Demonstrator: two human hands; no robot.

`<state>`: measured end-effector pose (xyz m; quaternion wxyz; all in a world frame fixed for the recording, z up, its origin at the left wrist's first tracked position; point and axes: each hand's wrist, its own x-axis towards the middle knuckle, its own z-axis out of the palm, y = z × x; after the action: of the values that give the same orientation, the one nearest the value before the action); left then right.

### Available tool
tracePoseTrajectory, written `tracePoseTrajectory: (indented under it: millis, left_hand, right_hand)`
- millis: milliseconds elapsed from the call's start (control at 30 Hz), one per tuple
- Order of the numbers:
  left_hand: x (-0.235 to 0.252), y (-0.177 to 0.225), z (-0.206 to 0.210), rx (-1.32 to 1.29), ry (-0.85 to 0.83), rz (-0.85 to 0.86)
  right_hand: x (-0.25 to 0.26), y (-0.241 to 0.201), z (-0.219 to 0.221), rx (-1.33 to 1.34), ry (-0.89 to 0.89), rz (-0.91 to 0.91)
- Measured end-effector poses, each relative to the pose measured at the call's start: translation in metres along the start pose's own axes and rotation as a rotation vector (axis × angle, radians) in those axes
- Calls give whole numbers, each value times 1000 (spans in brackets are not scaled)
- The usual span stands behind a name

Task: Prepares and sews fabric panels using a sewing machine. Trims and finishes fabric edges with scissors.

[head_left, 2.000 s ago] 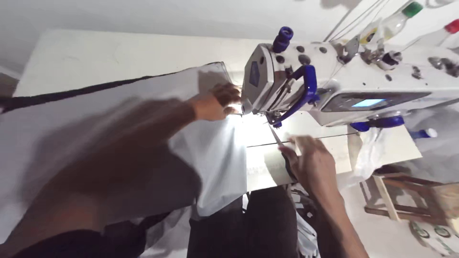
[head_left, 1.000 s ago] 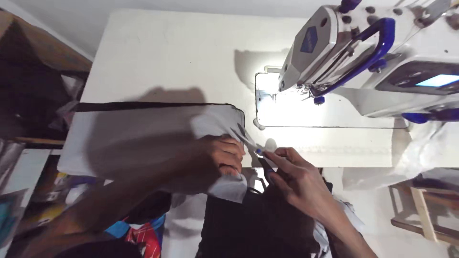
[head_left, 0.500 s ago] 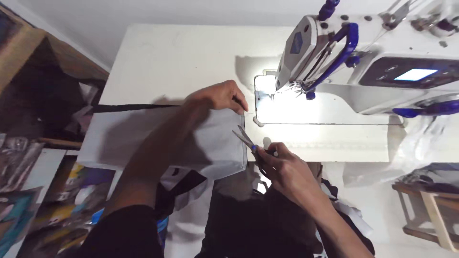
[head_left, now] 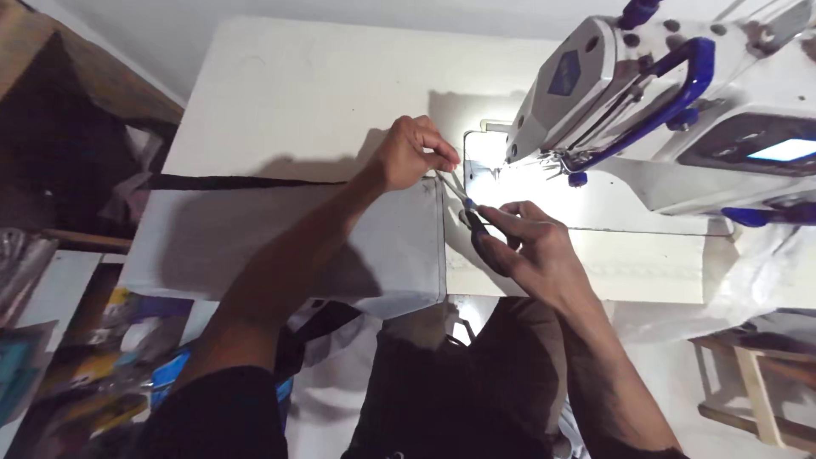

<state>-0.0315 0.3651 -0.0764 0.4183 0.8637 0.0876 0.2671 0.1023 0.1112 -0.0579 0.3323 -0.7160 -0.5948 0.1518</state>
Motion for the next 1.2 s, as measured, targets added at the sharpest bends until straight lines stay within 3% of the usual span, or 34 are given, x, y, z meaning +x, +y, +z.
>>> tracePoseTrajectory:
  millis: [200, 333, 400, 433, 500, 567, 667, 733, 767, 833, 1000, 1100, 1200]
  left_hand:
    - [-1, -1, -8, 65, -2, -23]
    - [5, -3, -41, 224, 61, -33]
    - [-2, 3, -83, 384, 126, -110]
    - [-8, 12, -105, 474, 162, -230]
    - [-17, 38, -142, 623, 161, -697]
    - [-45, -11, -220, 761, 128, -562]
    - [-83, -55, -312, 889, 133, -702]
    - [-103, -77, -343, 981, 116, -800]
    - [-107, -80, -343, 1002, 95, -840]
    - [-104, -67, -302, 980, 63, -837]
    - [-105, -5, -113, 724, -261, -403]
    - [-109, -11, -58, 639, -160, -68]
    - [-109, -13, -37, 586, -101, 39]
  right_hand:
    - [-22, -22, 17, -233, 151, -14]
    - [-52, -41, 37, -213, 11, -96]
    - [-52, -38, 59, -244, -10, -159]
    - [-49, -35, 64, -261, -11, -183]
    - [-47, -30, 60, -294, -35, -203]
    - [-44, -28, 53, -310, -70, -189]
    - [-40, -30, 49, -309, -143, -178]
    - [-36, -32, 51, -297, -185, -164]
    - [-34, -33, 52, -297, -192, -157]
    - [-33, -35, 53, -306, -191, -151]
    - [-42, -25, 47, -352, -34, -143]
    - [-53, -3, 22, -454, 166, -32]
    - [-69, 32, -14, -569, 224, 88]
